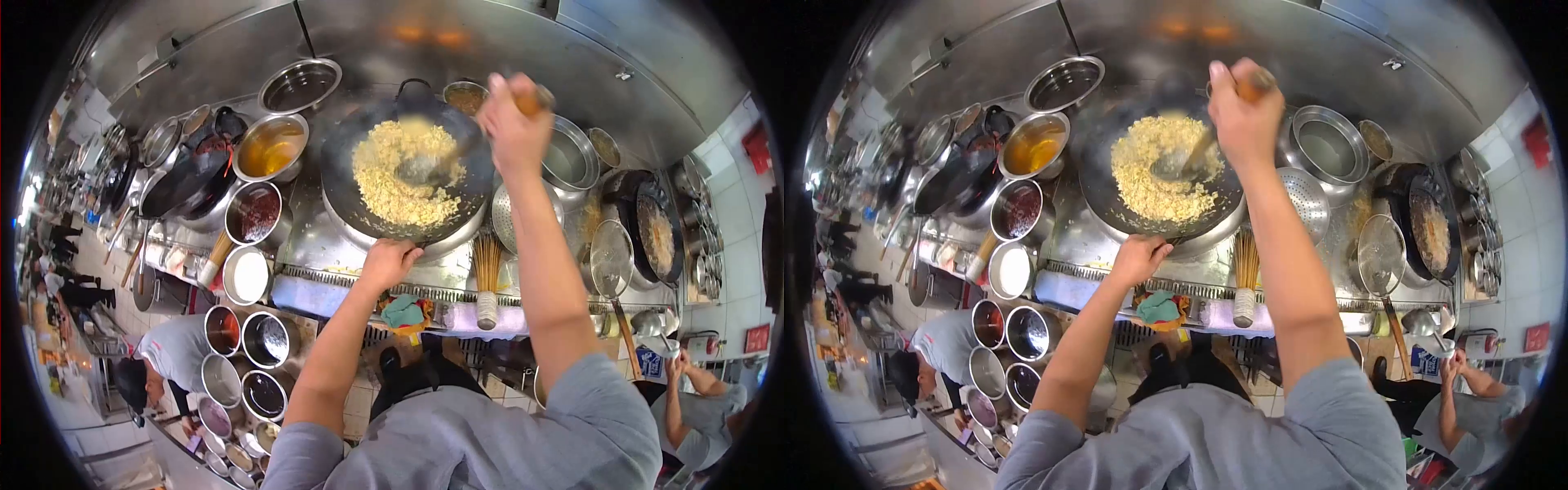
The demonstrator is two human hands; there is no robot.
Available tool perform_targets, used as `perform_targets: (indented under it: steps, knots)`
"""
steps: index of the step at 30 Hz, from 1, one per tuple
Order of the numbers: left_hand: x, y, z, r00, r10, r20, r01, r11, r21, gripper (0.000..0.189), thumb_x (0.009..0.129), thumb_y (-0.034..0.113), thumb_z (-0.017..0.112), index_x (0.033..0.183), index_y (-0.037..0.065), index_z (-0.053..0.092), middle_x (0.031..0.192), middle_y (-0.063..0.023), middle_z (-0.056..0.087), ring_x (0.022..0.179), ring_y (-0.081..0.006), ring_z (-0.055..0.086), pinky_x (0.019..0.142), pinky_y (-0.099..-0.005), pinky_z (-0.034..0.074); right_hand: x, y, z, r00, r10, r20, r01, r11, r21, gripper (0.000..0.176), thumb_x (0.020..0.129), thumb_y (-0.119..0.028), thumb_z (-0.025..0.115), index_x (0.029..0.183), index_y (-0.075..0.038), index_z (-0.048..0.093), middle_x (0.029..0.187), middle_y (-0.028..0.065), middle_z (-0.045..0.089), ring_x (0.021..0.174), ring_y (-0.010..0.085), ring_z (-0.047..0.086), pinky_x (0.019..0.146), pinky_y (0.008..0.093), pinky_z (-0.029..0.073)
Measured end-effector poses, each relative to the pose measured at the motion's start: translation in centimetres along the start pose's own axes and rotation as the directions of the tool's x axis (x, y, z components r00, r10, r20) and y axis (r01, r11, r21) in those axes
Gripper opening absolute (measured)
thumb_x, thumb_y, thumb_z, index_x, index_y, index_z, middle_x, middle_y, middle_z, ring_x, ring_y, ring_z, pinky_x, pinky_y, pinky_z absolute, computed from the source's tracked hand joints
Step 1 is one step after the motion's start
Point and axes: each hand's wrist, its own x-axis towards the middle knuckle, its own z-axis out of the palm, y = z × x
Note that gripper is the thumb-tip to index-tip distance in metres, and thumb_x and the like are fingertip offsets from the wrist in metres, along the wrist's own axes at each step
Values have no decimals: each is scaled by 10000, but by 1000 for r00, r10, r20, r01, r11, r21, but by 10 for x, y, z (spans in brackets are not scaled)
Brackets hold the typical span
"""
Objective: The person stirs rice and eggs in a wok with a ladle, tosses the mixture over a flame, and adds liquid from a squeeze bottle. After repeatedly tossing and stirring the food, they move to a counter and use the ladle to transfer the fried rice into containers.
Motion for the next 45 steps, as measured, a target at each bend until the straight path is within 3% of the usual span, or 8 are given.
perform_targets:
  steps: [11, 18, 23, 26, 29, 36, 40, 45]
  knots:
    - [10, -14, 13, 990, 135, 36, -132, 988, -75, 258, 912, 305, 611, 845, 84, 727, 725, -154, 665, 686, -369, 637, 633, -452, 496, -89, 62, 7, 929, -90, -359, 108, 994, 31, 328, 972, -142, 550, 697, -106, 376, 525, -3, 456, 446, 92, 432, 450, 263, 372]
    - [-42, 90, -78, 985, 168, 47, -168, 986, -16, 315, 909, 356, 614, 752, 100, 710, 623, -179, 624, 596, -362, 630, 579, -452, 515, -58, -117, -16, 938, 194, -285, -141, 970, 198, 355, 936, -217, 632, 673, -143, 406, 506, -31, 396, 428, 85, 385, 447, 256, 353]
    - [-27, 39, 0, 982, 189, -12, -189, 982, -6, 311, 910, 321, 621, 722, 79, 675, 605, -163, 612, 564, -359, 620, 555, -442, 511, -66, -6, 24, 886, 49, -461, -68, 997, -23, 222, 934, -119, 603, 827, -81, 413, 533, 20, 470, 408, 135, 487, 391, 281, 387]
    - [-100, 53, 17, 994, 90, 65, -80, 987, -139, 349, 920, 342, 600, 736, 61, 694, 621, -180, 616, 578, -384, 616, 576, -460, 510, -72, -15, 19, 929, -1, -370, 33, 996, 79, 253, 935, -110, 613, 823, -97, 387, 541, 21, 457, 405, 125, 454, 396, 272, 370]
    - [-71, 108, -75, 973, 120, 198, -106, 991, -81, 343, 923, 345, 592, 744, 73, 703, 636, -188, 622, 592, -387, 622, 577, -451, 511, -52, -80, 17, 933, 277, -229, -266, 961, 80, 293, 944, -169, 620, 752, -98, 410, 537, 5, 438, 419, 102, 394, 404, 279, 349]
    - [-59, 31, 19, 985, 58, 163, -55, 998, -23, 367, 952, 404, 519, 853, 132, 743, 762, -155, 683, 680, -366, 657, 681, -462, 534, -80, 11, 25, 922, -131, -364, 141, 990, 3, 269, 941, -121, 618, 786, -96, 400, 529, 17, 457, 410, 103, 411, 395, 268, 375]
    - [-106, 102, -53, 944, 122, 308, -90, 989, -115, 319, 918, 368, 580, 830, 110, 745, 666, -197, 649, 652, -395, 651, 664, -493, 533, -76, -62, 18, 960, 175, -218, -154, 982, 108, 287, 956, -137, 600, 762, -117, 389, 531, -12, 416, 415, 88, 372, 405, 257, 338]
    - [-8, 70, -64, 976, 140, 168, -117, 983, -140, 367, 942, 366, 536, 763, 93, 704, 628, -175, 634, 606, -378, 640, 601, -485, 523, -71, -75, 39, 971, 12, -241, -28, 998, -63, 283, 971, -177, 577, 756, -111, 405, 536, -13, 438, 422, 102, 392, 425, 258, 353]
